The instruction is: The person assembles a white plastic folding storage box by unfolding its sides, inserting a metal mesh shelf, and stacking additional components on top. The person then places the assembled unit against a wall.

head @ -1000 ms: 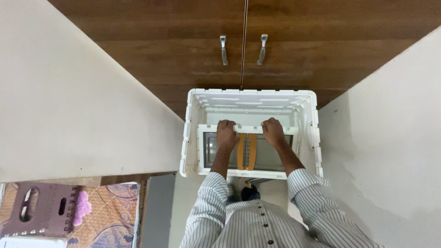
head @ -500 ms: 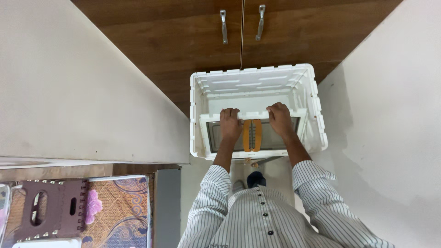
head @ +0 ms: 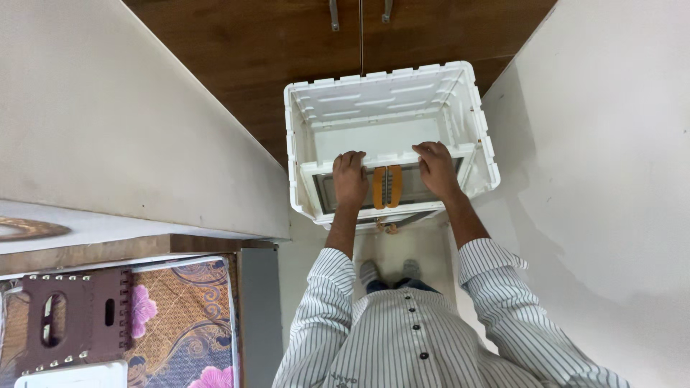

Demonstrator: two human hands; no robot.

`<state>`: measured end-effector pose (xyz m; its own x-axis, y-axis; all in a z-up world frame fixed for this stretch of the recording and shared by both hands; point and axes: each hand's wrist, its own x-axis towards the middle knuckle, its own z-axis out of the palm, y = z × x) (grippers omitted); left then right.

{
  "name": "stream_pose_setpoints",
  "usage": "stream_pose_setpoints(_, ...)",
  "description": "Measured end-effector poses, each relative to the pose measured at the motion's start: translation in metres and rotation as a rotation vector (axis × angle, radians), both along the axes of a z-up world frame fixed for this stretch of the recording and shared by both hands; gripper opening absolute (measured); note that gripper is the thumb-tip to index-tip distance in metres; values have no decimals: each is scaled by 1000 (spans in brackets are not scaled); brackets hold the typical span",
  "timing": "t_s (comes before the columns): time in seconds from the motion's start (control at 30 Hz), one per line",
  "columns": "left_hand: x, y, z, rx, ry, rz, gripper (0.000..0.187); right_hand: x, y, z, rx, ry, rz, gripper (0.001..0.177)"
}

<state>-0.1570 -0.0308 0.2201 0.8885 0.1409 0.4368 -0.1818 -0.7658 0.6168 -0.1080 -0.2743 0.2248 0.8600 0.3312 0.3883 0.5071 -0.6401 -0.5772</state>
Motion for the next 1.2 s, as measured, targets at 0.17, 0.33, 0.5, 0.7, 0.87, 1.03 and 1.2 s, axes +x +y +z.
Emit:
stream_pose_setpoints(0.17,-18,-6,9,-9,-26,8,39,-21,-6,12,2,-23,18,42)
stream_pose_setpoints(0.33,-41,-19,13,-17,-69,73,39,-43,-16,24,-2,16,78,47)
stream_pose_setpoints(0.5,-62,-26,18,-28,-86,108,39,-61,-26,33,-7,0,147,47)
stream_pose_setpoints(0.7,-77,-32,25,-19,-19,113,34,-79,-40,35,-19,15,209,48)
stream_pose_setpoints(0.87,-86,-36,28,24,3,114,29,-89,-51,30,-15,22,258,43)
stream_pose_setpoints(1.03,-94,-41,27,63,36,121,24,-97,-57,22,-46,33,266,45)
stream_pose_setpoints(1.2,-98,-42,27,76,50,125,23,-106,-61,22,-17,51,248,41)
